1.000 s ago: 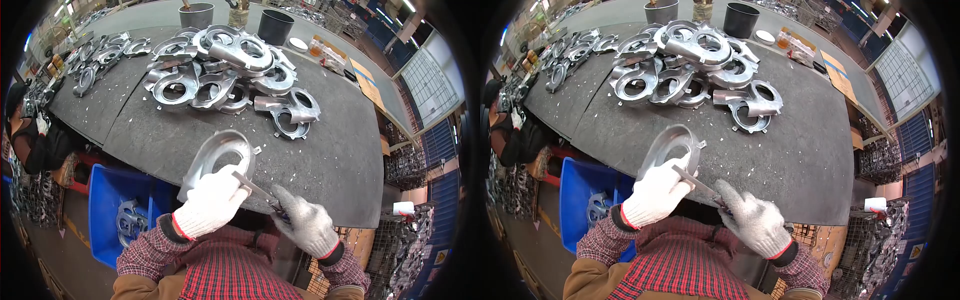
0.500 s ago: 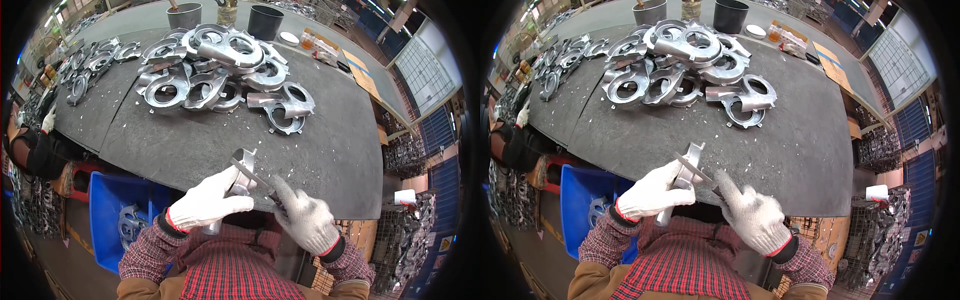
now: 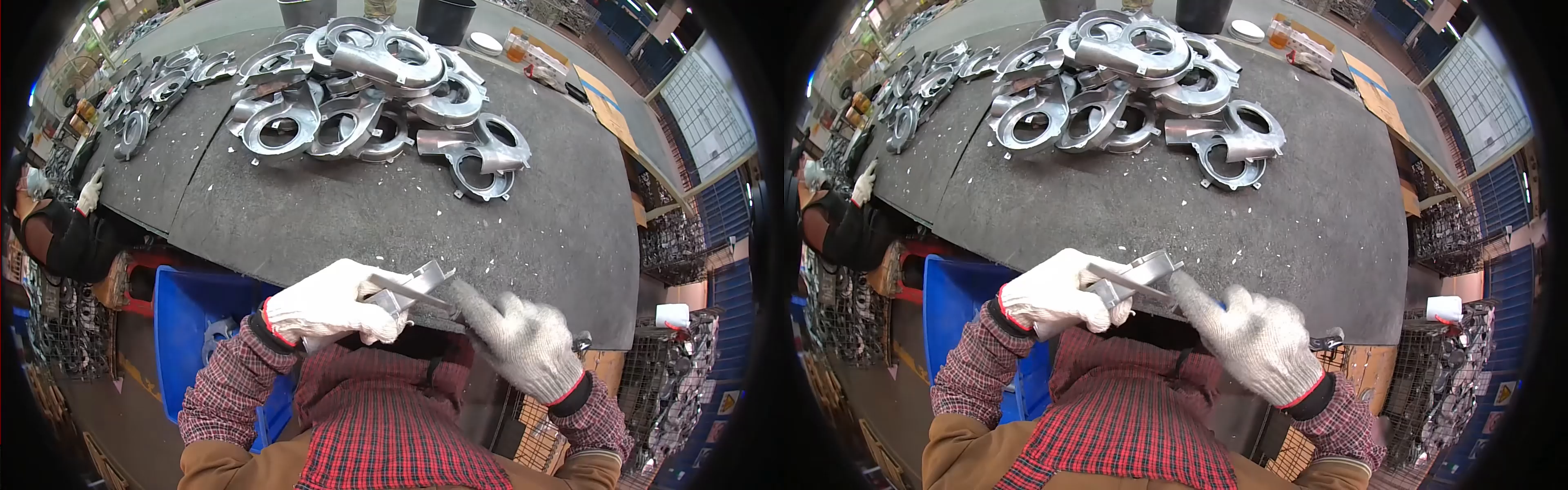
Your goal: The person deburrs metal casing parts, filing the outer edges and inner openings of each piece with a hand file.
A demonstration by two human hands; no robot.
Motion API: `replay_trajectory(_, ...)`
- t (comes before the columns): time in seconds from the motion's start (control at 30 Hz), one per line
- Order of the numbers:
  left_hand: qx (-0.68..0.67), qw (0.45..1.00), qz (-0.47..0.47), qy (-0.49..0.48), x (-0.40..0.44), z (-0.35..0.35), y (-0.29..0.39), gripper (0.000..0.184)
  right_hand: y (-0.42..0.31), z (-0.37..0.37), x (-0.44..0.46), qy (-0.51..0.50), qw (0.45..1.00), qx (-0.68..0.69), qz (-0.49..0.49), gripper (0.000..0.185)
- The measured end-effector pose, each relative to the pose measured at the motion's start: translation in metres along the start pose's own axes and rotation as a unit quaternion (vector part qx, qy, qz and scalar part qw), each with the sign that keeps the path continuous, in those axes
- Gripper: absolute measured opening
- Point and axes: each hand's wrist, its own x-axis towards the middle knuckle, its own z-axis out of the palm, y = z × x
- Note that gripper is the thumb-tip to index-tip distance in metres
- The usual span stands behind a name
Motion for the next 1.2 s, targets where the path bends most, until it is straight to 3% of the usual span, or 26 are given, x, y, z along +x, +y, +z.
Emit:
replay_trajectory(0.03, -0.007, 1.0, -0.002, 0.007, -0.001, 0.001, 0.002, 0.067, 0.001, -0.002, -0.001, 0.0, 1.0, 0.0, 0.001, 0.075)
replay_trajectory(0.1, -0.001, 1.0, -0.015, 0.018, -0.002, 0.002, 0.002, 0.065, 0.004, -0.008, -0.002, -0.08, 0.986, 0.141, -0.027, 0.077)
replay_trajectory(0.13, 0.038, 0.999, 0.02, 0.024, -0.001, 0.002, 0.0, 0.064, 0.009, -0.008, 0.0, -0.077, 0.987, 0.14, -0.024, 0.077)
replay_trajectory(0.2, 0.046, 0.996, 0.067, 0.029, 0.001, 0.003, -0.013, 0.06, 0.022, -0.002, 0.004, -0.171, 0.901, 0.397, -0.022, 0.081)
replay_trajectory(0.23, 0.044, 0.996, 0.068, 0.028, 0.001, 0.005, -0.018, 0.06, 0.026, 0.005, 0.003, -0.173, 0.902, 0.396, -0.02, 0.081)
replay_trajectory(0.3, 0.009, 0.986, 0.16, 0.051, 0.002, 0.008, -0.023, 0.063, 0.033, 0.019, 0.005, -0.175, 0.869, 0.46, -0.05, 0.083)
replay_trajectory(0.33, 0.252, 0.936, 0.234, 0.081, 0.004, 0.001, -0.027, 0.068, 0.033, 0.022, 0.004, -0.154, 0.869, 0.466, -0.064, 0.08)
replay_trajectory(0.37, 0.253, 0.934, 0.237, 0.086, 0.003, 0.002, -0.026, 0.068, 0.032, 0.018, 0.006, -0.154, 0.87, 0.463, -0.069, 0.08)
replay_trajectory(0.43, 0.414, 0.858, 0.26, 0.161, -0.002, 0.007, -0.024, 0.073, 0.025, 0.008, 0.007, -0.197, 0.891, 0.409, 0.0, 0.079)
replay_trajectory(0.47, 0.415, 0.856, 0.26, 0.162, -0.002, 0.006, -0.025, 0.073, 0.022, 0.009, 0.007, -0.195, 0.891, 0.409, -0.002, 0.079)
replay_trajectory(0.53, 0.328, 0.902, 0.211, 0.185, 0.001, 0.004, -0.03, 0.074, 0.013, 0.012, 0.004, -0.112, 0.944, 0.31, -0.002, 0.074)
replay_trajectory(0.57, 0.329, 0.902, 0.212, 0.184, 0.002, 0.005, -0.032, 0.074, 0.011, 0.014, 0.003, -0.11, 0.944, 0.31, -0.001, 0.074)
replay_trajectory(0.63, 0.157, 0.951, 0.17, 0.207, 0.003, 0.008, -0.035, 0.07, 0.008, 0.022, 0.004, -0.053, 0.964, 0.26, -0.011, 0.073)
replay_trajectory(0.77, 0.11, 0.957, 0.16, 0.217, 0.004, 0.026, -0.024, 0.061, 0.0, 0.027, 0.007, -0.058, 0.958, 0.279, 0.006, 0.073)
replay_trajectory(0.87, -0.143, 0.95, 0.199, 0.195, 0.017, 0.035, -0.038, 0.048, -0.004, 0.032, 0.009, -0.083, 0.927, 0.361, 0.055, 0.076)
replay_trajectory(0.93, -0.146, 0.947, 0.198, 0.208, 0.021, 0.037, -0.035, 0.048, -0.006, 0.043, 0.004, 0.04, 0.861, 0.481, 0.162, 0.081)
replay_trajectory(1.03, -0.152, 0.944, 0.204, 0.208, 0.028, 0.042, -0.041, 0.05, -0.008, 0.029, 0.001, 0.003, 0.897, 0.43, 0.103, 0.084)
replay_trajectory(1.07, -0.148, 0.941, 0.205, 0.226, 0.031, 0.046, -0.04, 0.05, -0.016, 0.02, 0.004, -0.057, 0.904, 0.408, 0.117, 0.083)
replay_trajectory(1.17, -0.128, 0.939, 0.208, 0.243, 0.037, 0.041, -0.042, 0.05, -0.015, 0.037, 0.008, -0.075, 0.905, 0.395, 0.138, 0.082)
replay_trajectory(1.2, -0.129, 0.941, 0.207, 0.235, 0.038, 0.037, -0.041, 0.05, -0.016, 0.047, 0.006, -0.022, 0.903, 0.414, 0.112, 0.081)
